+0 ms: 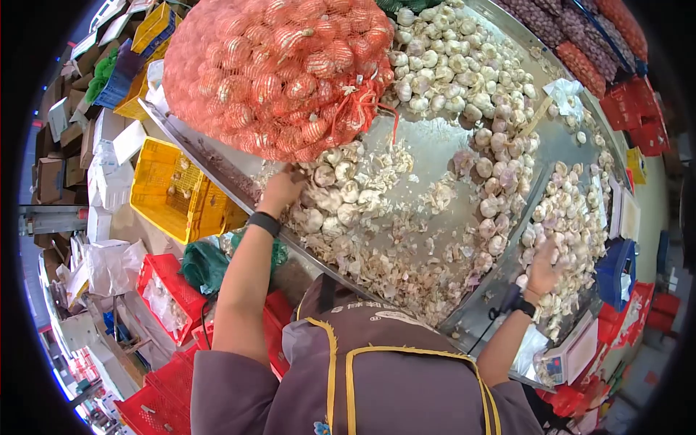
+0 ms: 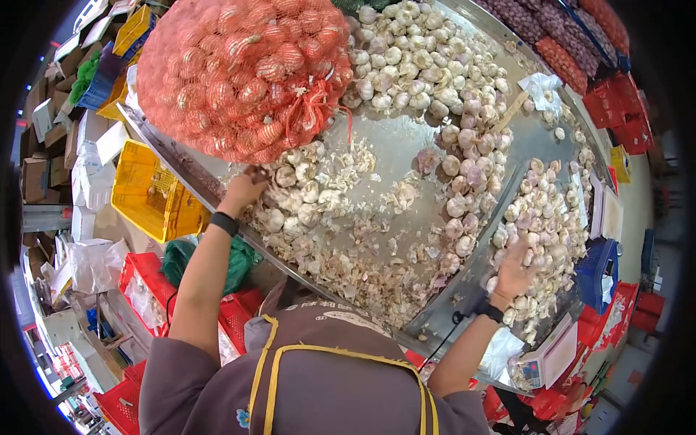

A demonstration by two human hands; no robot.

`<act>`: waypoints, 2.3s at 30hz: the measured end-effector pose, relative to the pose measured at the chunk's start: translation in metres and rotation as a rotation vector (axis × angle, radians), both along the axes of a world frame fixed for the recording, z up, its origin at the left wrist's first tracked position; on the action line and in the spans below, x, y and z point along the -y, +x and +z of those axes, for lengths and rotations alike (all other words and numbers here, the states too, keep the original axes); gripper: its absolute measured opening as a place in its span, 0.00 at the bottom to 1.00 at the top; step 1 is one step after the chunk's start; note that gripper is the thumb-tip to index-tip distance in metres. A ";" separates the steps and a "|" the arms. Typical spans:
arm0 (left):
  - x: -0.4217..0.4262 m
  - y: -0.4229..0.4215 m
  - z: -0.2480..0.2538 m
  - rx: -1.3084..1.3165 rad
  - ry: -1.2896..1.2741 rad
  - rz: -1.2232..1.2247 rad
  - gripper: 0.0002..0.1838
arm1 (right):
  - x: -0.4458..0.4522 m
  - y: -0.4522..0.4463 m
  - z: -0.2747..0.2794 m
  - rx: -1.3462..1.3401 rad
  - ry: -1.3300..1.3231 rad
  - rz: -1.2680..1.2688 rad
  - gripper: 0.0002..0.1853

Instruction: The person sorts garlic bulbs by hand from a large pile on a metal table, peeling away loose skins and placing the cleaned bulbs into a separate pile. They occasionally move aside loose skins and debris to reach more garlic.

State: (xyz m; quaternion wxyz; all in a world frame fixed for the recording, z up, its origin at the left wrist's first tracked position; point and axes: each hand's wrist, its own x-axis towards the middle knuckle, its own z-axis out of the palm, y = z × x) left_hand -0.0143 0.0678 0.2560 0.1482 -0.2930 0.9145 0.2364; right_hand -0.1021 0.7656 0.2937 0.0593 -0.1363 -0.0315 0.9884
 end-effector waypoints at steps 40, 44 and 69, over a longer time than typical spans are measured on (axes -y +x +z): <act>-0.054 0.030 0.052 -0.067 1.825 0.340 0.27 | 0.382 -0.028 -0.011 -0.990 2.410 1.355 0.31; -0.083 0.045 0.078 -0.296 1.988 0.247 0.33 | 0.371 -0.036 -0.007 -0.279 1.519 1.556 0.27; 0.093 0.152 0.124 -1.320 1.328 1.019 0.17 | 0.242 0.055 0.000 -0.003 -0.203 1.046 0.32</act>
